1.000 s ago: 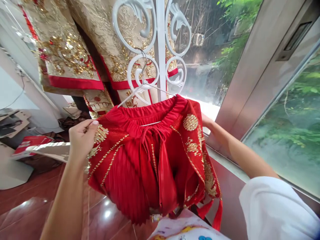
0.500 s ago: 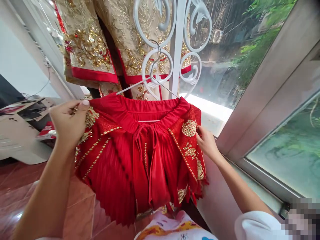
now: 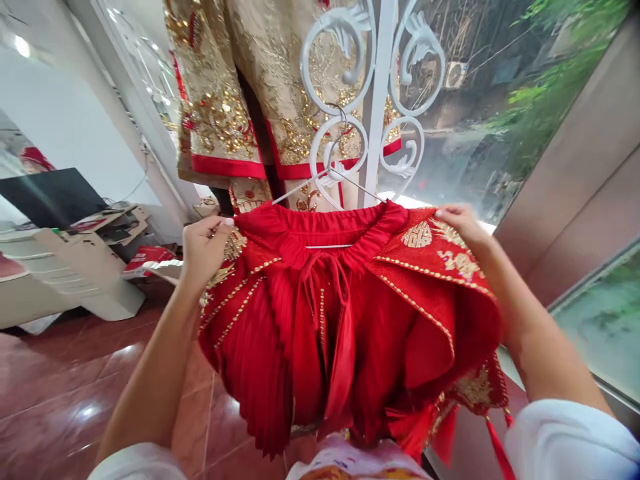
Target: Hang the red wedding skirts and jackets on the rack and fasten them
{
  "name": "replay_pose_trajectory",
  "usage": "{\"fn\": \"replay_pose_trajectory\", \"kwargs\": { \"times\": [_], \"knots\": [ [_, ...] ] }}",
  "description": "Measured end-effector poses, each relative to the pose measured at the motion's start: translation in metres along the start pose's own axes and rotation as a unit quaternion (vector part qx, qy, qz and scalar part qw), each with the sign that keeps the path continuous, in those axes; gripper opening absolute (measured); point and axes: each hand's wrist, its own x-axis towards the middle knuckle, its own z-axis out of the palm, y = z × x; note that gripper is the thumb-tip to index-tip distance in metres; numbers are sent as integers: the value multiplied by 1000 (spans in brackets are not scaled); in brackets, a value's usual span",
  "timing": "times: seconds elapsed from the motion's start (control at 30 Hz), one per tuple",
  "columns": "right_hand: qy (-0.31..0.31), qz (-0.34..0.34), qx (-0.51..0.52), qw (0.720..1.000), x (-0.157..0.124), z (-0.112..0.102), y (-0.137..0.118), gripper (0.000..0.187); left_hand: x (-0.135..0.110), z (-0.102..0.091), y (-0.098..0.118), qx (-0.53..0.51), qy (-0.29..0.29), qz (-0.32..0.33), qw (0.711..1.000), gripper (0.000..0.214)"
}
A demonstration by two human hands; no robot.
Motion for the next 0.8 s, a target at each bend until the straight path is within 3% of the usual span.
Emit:
{"fn": "replay_pose_trajectory", "kwargs": {
  "times": [0.1, 0.2, 0.33, 0.4, 0.47, 0.57, 0.6, 0.7, 0.8],
  "knots": [
    [-37, 11, 18, 999, -12, 34, 26, 35, -4, -4, -6, -9, -30, -8, 999, 31],
    [-21, 20, 27, 999, -22, 27, 28, 36, -1, -13, -11, -5, -87, -22, 996, 34],
    [-5, -55, -8, 998, -20, 4, -14, 43, 13, -12, -6, 19, -149, 15, 989, 42],
    [-28, -130, -104, 986, -23, 12, -37, 50, 19, -5, 0, -1, -176, 56, 983, 59],
    [-8, -181, -196, 964, -29, 29, -50, 53, 21, 3, 7, 4, -189, 96, 977, 62],
    [73, -203, -207, 954, -30, 48, -51, 37, 18, 12, 13, 50, -127, 132, 982, 40],
    [73, -202, -186, 959, -27, 49, -49, 33, 17, 13, 14, 51, -101, 134, 984, 35],
    [-4, -172, -109, 979, -8, 33, -46, 32, 13, 14, 20, 19, -40, 106, 993, 27],
    [-106, -84, 3, 991, 19, 12, -47, 41, 8, 20, 34, -16, -2, 57, 998, 25]
  ]
}}
